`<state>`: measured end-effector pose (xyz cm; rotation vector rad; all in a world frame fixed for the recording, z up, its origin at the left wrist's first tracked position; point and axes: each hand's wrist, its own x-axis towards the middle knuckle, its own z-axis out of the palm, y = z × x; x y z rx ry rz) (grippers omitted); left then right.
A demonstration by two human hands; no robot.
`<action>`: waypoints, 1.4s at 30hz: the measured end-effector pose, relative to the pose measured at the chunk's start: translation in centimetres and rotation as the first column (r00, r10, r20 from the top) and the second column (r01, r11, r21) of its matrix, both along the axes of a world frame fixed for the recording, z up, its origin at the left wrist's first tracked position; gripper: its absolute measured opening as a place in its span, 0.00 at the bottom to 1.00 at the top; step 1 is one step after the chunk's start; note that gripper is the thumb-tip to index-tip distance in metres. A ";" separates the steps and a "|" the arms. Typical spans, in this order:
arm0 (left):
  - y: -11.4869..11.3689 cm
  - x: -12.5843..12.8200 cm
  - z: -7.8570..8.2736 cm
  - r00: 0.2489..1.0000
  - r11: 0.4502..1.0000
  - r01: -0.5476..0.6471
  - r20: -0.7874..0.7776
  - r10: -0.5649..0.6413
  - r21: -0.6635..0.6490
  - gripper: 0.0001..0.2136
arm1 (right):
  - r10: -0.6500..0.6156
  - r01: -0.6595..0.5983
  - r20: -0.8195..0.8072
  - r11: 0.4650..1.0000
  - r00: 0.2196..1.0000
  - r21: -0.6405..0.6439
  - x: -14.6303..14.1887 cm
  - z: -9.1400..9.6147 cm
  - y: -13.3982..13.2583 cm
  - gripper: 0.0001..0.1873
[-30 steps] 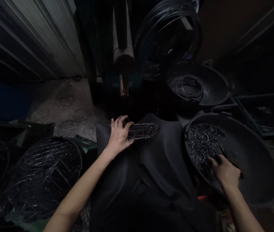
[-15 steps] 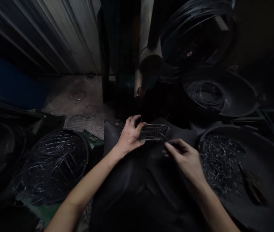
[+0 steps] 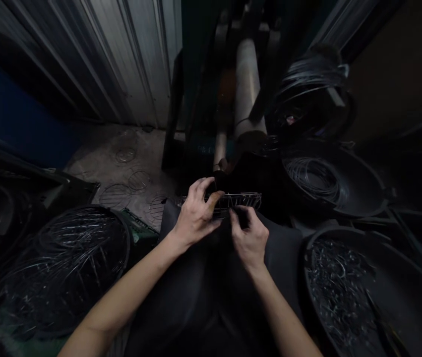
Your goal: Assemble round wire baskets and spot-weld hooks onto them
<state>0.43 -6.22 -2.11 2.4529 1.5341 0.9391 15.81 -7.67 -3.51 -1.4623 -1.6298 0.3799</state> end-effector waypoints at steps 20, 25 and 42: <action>3.4 -1.0 0.4 0.996 0.993 -0.035 0.082 0.026 0.109 0.23 | 0.004 -0.021 0.067 0.965 0.998 0.263 -1.5 -0.7 4.0 0.05; 3.9 -1.0 0.4 0.996 0.992 -0.031 0.088 0.020 0.125 0.23 | -0.011 -0.002 0.063 0.978 0.998 0.211 -1.6 -0.8 4.4 0.07; 4.7 -1.2 -0.3 0.993 0.978 -0.023 0.121 -0.002 0.208 0.28 | -0.040 0.041 -0.005 0.985 0.999 0.165 -1.5 -0.8 4.0 0.11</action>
